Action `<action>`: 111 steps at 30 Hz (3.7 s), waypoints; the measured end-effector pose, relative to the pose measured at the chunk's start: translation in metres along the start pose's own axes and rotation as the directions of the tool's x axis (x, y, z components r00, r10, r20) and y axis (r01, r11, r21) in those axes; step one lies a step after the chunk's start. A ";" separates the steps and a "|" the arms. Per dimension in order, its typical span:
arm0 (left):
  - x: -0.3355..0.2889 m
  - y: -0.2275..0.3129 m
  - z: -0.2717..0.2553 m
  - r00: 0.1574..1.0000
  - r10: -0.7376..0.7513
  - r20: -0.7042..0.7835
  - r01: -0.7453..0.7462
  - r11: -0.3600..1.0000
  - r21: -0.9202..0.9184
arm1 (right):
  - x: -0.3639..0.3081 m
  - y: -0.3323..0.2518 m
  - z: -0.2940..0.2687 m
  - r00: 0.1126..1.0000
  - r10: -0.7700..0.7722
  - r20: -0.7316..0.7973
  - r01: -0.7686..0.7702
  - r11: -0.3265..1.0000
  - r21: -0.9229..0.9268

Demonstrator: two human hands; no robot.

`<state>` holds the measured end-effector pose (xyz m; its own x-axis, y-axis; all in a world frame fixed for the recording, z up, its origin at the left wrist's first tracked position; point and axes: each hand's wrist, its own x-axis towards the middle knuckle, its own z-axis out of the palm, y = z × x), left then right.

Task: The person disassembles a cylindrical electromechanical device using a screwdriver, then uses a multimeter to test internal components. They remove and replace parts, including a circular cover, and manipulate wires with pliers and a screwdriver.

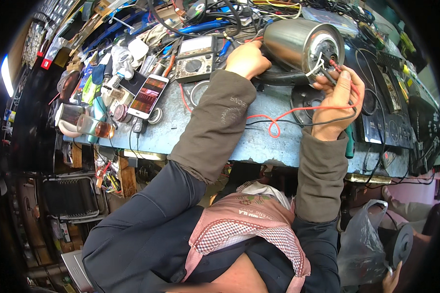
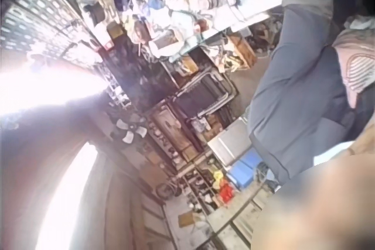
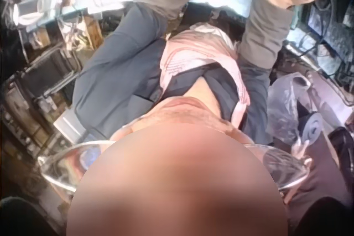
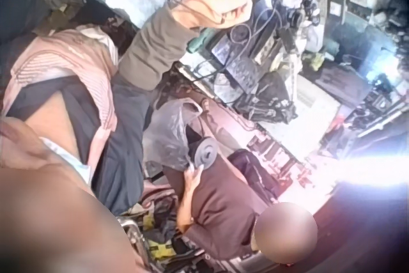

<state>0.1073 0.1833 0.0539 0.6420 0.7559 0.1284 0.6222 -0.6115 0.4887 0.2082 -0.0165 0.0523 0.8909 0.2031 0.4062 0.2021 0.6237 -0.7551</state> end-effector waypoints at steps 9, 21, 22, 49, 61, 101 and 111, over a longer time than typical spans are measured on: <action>0.005 0.002 0.002 1.000 -0.026 -0.006 0.025 0.998 -0.064 | -0.001 0.002 -0.003 0.999 -0.045 0.019 0.045 0.998 -0.036; 0.007 -0.001 0.019 0.993 -0.014 -0.119 0.009 0.999 -0.043 | -0.001 0.006 -0.007 0.998 -0.027 0.064 0.031 0.997 -0.069; 0.006 0.000 0.018 0.993 0.002 -0.119 -0.007 0.999 -0.035 | -0.001 0.007 -0.008 0.998 -0.024 0.058 0.029 0.996 -0.085; 0.020 -0.035 -0.054 0.837 -0.196 -0.511 -0.278 0.651 -0.706 | -0.181 -0.039 -0.165 0.855 0.211 0.474 0.164 0.757 -0.633; -0.252 0.008 -0.080 0.688 0.334 -0.644 -0.681 0.606 -0.412 | -0.156 0.116 -0.185 0.511 0.860 -0.013 -0.843 0.498 -0.206; -0.307 0.055 0.195 0.177 0.244 0.953 0.958 0.181 -0.225 | -0.259 -0.168 -0.367 0.986 0.115 0.119 -0.020 0.798 -0.602; -0.333 0.024 0.165 0.284 0.513 0.810 0.579 0.582 -0.571 | -0.273 -0.174 -0.408 0.865 0.326 -0.381 -0.485 0.736 -0.472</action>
<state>-0.0173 -0.1215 -0.1195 0.8644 -0.2884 -0.4118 0.4775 0.2152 0.8518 0.0957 -0.4883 -0.1367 0.9917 0.0915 -0.0908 -0.0916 0.0045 -0.9958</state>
